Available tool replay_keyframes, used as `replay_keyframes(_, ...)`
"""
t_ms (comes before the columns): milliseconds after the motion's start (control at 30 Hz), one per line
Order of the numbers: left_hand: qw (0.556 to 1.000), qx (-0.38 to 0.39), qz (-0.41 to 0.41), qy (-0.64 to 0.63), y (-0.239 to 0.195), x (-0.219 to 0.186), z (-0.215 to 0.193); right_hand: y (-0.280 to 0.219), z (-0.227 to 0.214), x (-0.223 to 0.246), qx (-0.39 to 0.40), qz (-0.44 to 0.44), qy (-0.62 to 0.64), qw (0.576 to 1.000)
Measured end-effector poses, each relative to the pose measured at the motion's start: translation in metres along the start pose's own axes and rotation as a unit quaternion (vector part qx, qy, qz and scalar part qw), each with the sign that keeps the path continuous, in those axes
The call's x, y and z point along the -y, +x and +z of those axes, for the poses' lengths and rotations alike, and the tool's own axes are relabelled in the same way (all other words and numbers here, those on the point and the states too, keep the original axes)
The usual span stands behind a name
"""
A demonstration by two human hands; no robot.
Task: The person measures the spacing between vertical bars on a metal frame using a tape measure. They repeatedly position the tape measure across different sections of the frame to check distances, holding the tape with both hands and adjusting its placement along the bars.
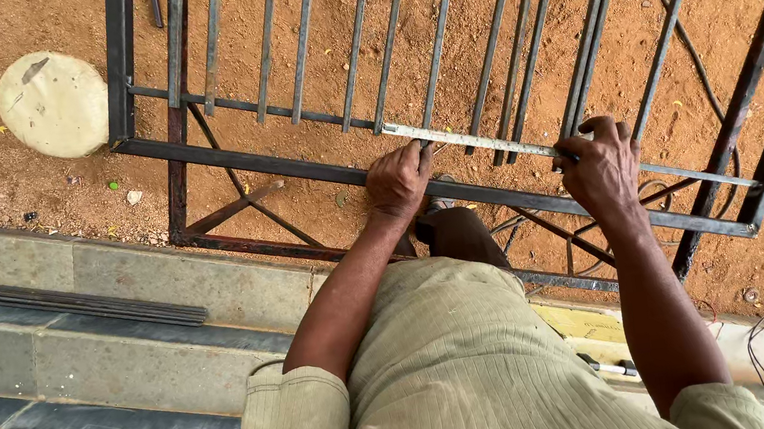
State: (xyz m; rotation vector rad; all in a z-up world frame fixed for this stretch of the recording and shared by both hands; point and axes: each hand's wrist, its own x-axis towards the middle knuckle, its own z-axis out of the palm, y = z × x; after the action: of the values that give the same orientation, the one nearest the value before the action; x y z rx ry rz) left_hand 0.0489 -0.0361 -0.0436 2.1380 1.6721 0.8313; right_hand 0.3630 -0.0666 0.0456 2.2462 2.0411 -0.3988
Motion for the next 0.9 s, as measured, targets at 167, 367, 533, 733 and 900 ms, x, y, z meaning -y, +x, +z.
replay_keyframes(167,0.999,0.03,-0.019,-0.005,0.001,-0.001,0.0,-0.001,-0.002,0.0,-0.003,-0.001,0.001,1.0)
replay_keyframes(367,1.0,0.01,-0.021,-0.02,0.001,-0.001,0.001,0.0,-0.001,0.0,-0.001,0.007,0.014,1.0)
replay_keyframes(533,0.999,0.021,-0.029,-0.012,0.002,-0.003,-0.001,0.001,-0.002,0.001,-0.001,0.0,-0.001,1.0)
replay_keyframes(733,1.0,0.002,-0.018,-0.02,0.004,-0.006,-0.006,0.013,-0.016,-0.016,-0.007,-0.011,0.041,0.999)
replay_keyframes(900,0.999,-0.027,-0.012,-0.015,0.008,-0.008,-0.007,0.077,-0.044,-0.055,-0.043,0.012,0.027,0.999)
